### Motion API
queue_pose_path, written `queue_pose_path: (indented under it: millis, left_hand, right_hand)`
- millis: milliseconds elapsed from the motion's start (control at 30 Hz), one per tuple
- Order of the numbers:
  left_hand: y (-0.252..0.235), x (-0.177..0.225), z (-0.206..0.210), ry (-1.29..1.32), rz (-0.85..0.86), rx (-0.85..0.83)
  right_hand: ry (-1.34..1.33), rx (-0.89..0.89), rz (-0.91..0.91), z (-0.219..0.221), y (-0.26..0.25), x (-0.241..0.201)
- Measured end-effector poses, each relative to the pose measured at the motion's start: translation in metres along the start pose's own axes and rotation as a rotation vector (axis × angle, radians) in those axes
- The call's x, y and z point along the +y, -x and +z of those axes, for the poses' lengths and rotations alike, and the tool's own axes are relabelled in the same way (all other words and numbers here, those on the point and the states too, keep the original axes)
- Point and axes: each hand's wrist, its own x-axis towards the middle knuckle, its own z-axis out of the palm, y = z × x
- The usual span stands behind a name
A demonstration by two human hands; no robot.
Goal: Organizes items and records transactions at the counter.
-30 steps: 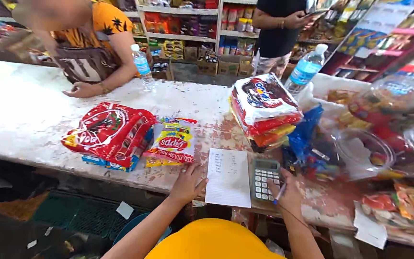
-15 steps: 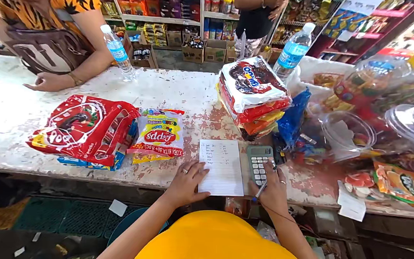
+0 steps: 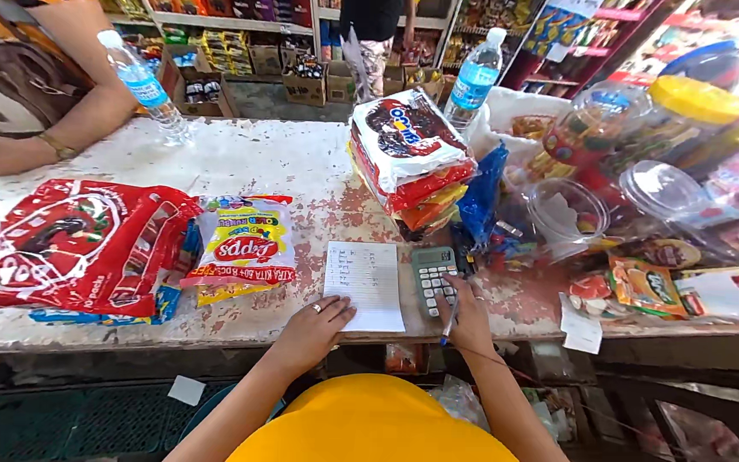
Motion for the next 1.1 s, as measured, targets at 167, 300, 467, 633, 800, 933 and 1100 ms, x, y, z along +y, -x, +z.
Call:
queue_pose_path:
  millis: [167,300,467,633,800,933,1100]
  left_hand:
    - [-0.003,0.009,-0.009,0.024,-0.032,-0.124]
    - [-0.002,-0.002,-0.007,0.018,-0.087,-0.057]
    - [0.005,-0.027,-0.001,0.104,-0.249,0.050]
    - [0.004,-0.033,0.005,0.082,-0.290,0.119]
    - [-0.004,-0.031,0.007,0.028,-0.323,0.077]
    - [-0.009,-0.028,0.008,0.000,-0.359,0.084]
    - [-0.011,-0.028,0.006,0.004,-0.377,0.054]
  right_hand:
    - [0.052,-0.046,-0.102,0.004,-0.018,-0.013]
    - [0.129,0.017,-0.016,-0.005,-0.024,0.001]
    - [0.156,-0.038,-0.042,-0.009,-0.026,0.019]
    - [0.170,-0.060,-0.042,-0.008,-0.029,0.016]
    - [0.152,-0.028,-0.057,-0.010,-0.029,0.015]
    - [0.133,-0.009,-0.050,-0.009,-0.027,0.017]
    - [0.159,-0.105,0.008,-0.013,-0.030,0.012]
